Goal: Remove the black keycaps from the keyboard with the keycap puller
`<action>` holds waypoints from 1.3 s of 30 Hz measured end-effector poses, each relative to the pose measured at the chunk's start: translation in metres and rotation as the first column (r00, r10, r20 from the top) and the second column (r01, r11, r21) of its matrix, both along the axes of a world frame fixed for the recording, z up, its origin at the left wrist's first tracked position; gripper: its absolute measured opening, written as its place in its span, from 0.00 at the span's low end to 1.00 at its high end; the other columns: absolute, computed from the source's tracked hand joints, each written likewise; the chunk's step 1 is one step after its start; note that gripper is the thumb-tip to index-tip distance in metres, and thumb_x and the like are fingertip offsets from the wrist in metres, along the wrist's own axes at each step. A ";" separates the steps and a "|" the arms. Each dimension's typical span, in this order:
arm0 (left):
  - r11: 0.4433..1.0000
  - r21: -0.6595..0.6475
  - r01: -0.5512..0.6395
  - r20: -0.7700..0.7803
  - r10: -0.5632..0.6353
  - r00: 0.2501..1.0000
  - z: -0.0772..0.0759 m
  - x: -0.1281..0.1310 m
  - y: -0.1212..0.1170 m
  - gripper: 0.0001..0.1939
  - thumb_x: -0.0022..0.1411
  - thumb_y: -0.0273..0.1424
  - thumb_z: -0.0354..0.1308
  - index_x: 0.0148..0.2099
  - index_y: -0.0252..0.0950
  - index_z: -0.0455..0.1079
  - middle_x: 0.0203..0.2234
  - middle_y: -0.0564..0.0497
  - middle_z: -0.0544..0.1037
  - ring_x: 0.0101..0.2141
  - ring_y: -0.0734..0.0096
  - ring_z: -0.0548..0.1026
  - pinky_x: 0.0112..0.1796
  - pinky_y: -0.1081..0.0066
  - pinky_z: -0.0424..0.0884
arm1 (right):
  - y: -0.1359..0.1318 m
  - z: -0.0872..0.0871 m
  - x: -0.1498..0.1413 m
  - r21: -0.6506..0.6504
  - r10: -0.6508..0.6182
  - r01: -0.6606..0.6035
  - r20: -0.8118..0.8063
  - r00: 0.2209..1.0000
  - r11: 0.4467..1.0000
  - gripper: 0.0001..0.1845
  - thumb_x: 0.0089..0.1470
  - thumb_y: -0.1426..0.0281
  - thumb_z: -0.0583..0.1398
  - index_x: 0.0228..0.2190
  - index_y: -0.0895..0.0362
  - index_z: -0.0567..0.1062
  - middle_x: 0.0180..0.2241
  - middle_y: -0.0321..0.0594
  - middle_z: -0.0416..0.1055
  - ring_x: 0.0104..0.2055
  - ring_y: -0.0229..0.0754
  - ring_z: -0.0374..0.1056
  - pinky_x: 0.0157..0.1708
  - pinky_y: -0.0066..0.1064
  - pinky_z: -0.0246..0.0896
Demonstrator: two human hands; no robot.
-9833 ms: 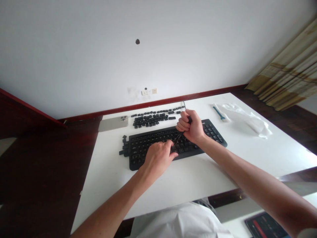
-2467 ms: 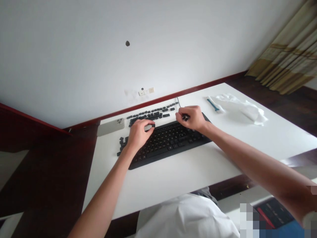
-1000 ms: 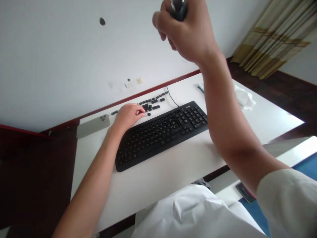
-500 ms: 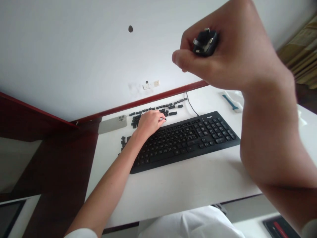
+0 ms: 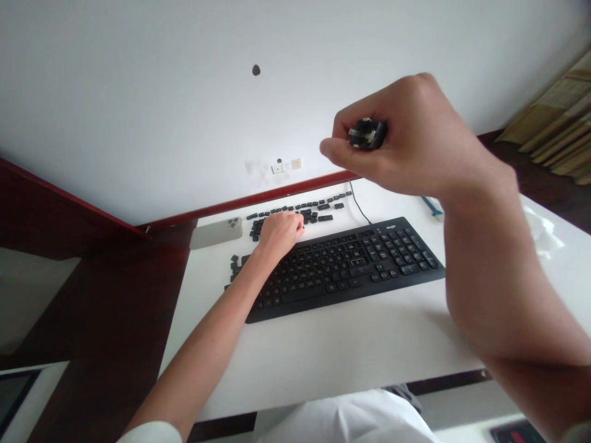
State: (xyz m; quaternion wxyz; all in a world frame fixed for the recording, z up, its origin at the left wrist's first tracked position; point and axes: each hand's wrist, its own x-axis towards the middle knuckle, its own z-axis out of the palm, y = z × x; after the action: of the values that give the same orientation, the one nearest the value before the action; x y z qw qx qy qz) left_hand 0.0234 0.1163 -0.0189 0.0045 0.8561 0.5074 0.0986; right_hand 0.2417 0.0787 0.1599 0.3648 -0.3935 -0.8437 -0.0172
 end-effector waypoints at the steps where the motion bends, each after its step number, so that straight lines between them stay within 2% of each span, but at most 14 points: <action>1: 1.000 -0.006 0.002 0.006 -0.001 1.000 0.003 0.000 0.000 0.07 0.66 0.29 0.61 0.34 0.38 0.77 0.31 0.49 0.81 0.32 0.64 0.76 0.34 0.66 0.67 | -0.001 -0.001 0.000 0.006 0.008 -0.008 -0.002 1.000 1.000 0.15 0.58 0.72 0.61 0.19 0.55 0.71 0.18 0.29 0.51 0.25 0.35 0.43 0.29 0.35 0.44; 5: 0.997 -0.076 -0.004 0.142 0.015 0.990 0.017 0.001 -0.017 0.10 0.69 0.33 0.61 0.34 0.38 0.76 0.31 0.51 0.80 0.32 0.66 0.76 0.32 0.67 0.66 | -0.005 -0.003 0.000 -0.023 0.026 -0.027 -0.036 0.999 0.999 0.17 0.57 0.73 0.62 0.18 0.55 0.69 0.19 0.29 0.48 0.24 0.34 0.43 0.28 0.35 0.43; 8: 0.986 -0.158 0.054 0.290 -0.006 0.957 0.019 0.003 -0.049 0.10 0.70 0.39 0.61 0.39 0.39 0.77 0.34 0.51 0.80 0.32 0.68 0.76 0.33 0.67 0.68 | -0.007 -0.005 -0.003 -0.075 0.058 -0.065 -0.098 0.994 0.995 0.19 0.57 0.73 0.63 0.17 0.54 0.65 0.18 0.30 0.49 0.23 0.35 0.45 0.27 0.35 0.43; 10: 0.977 -0.188 0.105 0.346 -0.034 0.937 0.014 0.006 -0.075 0.13 0.70 0.44 0.61 0.47 0.40 0.75 0.38 0.50 0.79 0.36 0.66 0.77 0.36 0.66 0.70 | -0.008 -0.006 -0.008 -0.112 0.092 -0.109 -0.141 0.986 0.988 0.21 0.58 0.72 0.63 0.17 0.54 0.63 0.18 0.31 0.50 0.22 0.36 0.46 0.26 0.36 0.43; 14: 0.969 -0.192 0.154 0.354 -0.078 0.932 -0.004 0.015 -0.111 0.23 0.62 0.49 0.69 0.51 0.41 0.71 0.44 0.48 0.78 0.45 0.57 0.77 0.42 0.61 0.73 | -0.013 -0.011 -0.025 -0.172 0.204 -0.239 -0.200 0.958 0.956 0.21 0.59 0.70 0.62 0.18 0.54 0.63 0.19 0.32 0.53 0.23 0.36 0.49 0.26 0.36 0.45; 17: 0.975 -0.167 0.148 0.324 -0.088 0.942 -0.014 0.018 -0.118 0.25 0.59 0.48 0.72 0.50 0.42 0.71 0.44 0.48 0.78 0.46 0.56 0.76 0.46 0.58 0.73 | -0.018 -0.027 -0.037 -0.254 0.279 -0.339 -0.244 0.929 0.906 0.19 0.60 0.69 0.61 0.19 0.54 0.64 0.19 0.32 0.55 0.25 0.37 0.50 0.27 0.34 0.48; 20: 0.976 -0.128 0.174 0.301 -0.129 0.945 -0.020 0.021 -0.118 0.22 0.60 0.46 0.72 0.49 0.41 0.72 0.43 0.48 0.78 0.45 0.56 0.75 0.47 0.56 0.72 | -0.019 -0.063 -0.038 -0.316 0.278 -0.395 -0.356 0.892 0.863 0.22 0.60 0.67 0.61 0.17 0.54 0.62 0.19 0.32 0.55 0.24 0.37 0.49 0.26 0.34 0.47; 23: 0.977 -0.111 0.182 0.309 -0.141 0.941 -0.023 0.023 -0.121 0.20 0.61 0.42 0.72 0.50 0.40 0.72 0.42 0.48 0.78 0.45 0.56 0.75 0.46 0.56 0.71 | -0.015 -0.109 -0.028 -0.425 0.127 -0.402 -0.544 0.830 0.811 0.26 0.61 0.64 0.62 0.15 0.54 0.59 0.18 0.32 0.53 0.22 0.36 0.48 0.24 0.34 0.44; 25: 0.977 -0.116 0.178 0.328 -0.132 0.935 -0.024 0.025 -0.122 0.19 0.62 0.41 0.72 0.49 0.39 0.73 0.42 0.48 0.79 0.44 0.55 0.75 0.45 0.56 0.71 | -0.011 -0.134 -0.020 -0.451 -0.020 -0.487 -0.749 0.662 0.748 0.28 0.60 0.63 0.62 0.15 0.53 0.55 0.15 0.30 0.48 0.20 0.35 0.44 0.22 0.34 0.40; 27: 0.978 -0.122 0.170 0.345 -0.119 0.931 -0.025 0.026 -0.124 0.17 0.63 0.40 0.71 0.49 0.40 0.73 0.42 0.47 0.79 0.45 0.55 0.75 0.45 0.56 0.70 | -0.009 -0.146 -0.016 -0.406 -0.130 -0.514 -0.862 0.489 0.756 0.28 0.58 0.64 0.63 0.16 0.53 0.53 0.15 0.28 0.44 0.18 0.33 0.41 0.21 0.33 0.37; 29: 0.979 -0.129 0.157 0.357 -0.101 0.929 -0.025 0.027 -0.125 0.16 0.64 0.39 0.71 0.49 0.40 0.72 0.41 0.47 0.79 0.44 0.56 0.76 0.45 0.57 0.70 | -0.009 -0.148 -0.016 -0.396 -0.195 -0.526 -0.897 0.397 0.753 0.29 0.55 0.65 0.65 0.16 0.53 0.52 0.15 0.27 0.42 0.18 0.32 0.39 0.20 0.32 0.37; 31: 0.980 -0.142 0.140 0.365 -0.080 0.927 -0.025 0.029 -0.126 0.15 0.64 0.38 0.71 0.48 0.40 0.72 0.40 0.48 0.79 0.44 0.56 0.76 0.45 0.57 0.70 | -0.010 -0.144 -0.018 -0.439 -0.255 -0.570 -0.891 0.375 0.694 0.29 0.54 0.65 0.66 0.17 0.53 0.51 0.15 0.26 0.42 0.17 0.31 0.38 0.19 0.31 0.38; 35: 0.981 -0.154 0.115 0.389 -0.047 0.920 -0.027 0.032 -0.130 0.14 0.64 0.36 0.71 0.48 0.41 0.71 0.40 0.47 0.80 0.43 0.56 0.77 0.45 0.55 0.70 | -0.012 -0.145 -0.023 -0.535 -0.382 -0.679 -0.842 0.381 0.502 0.29 0.55 0.64 0.64 0.17 0.53 0.50 0.13 0.26 0.41 0.16 0.31 0.37 0.18 0.31 0.40; 39: 0.983 -0.162 0.088 0.376 -0.021 0.926 -0.026 0.035 -0.132 0.14 0.64 0.35 0.71 0.47 0.40 0.71 0.41 0.47 0.80 0.43 0.54 0.76 0.45 0.54 0.71 | -0.010 -0.157 -0.024 -0.551 -0.441 -0.714 -0.820 0.366 0.432 0.28 0.55 0.66 0.63 0.18 0.53 0.49 0.13 0.25 0.41 0.16 0.31 0.36 0.18 0.30 0.41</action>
State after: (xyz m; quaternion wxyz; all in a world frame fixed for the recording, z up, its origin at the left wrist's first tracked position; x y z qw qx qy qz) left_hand 0.0582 -0.0162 -0.0453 0.1794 0.8317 0.4800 0.2140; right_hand 0.2180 0.0683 0.0032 0.4965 -0.3620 -0.3897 0.6860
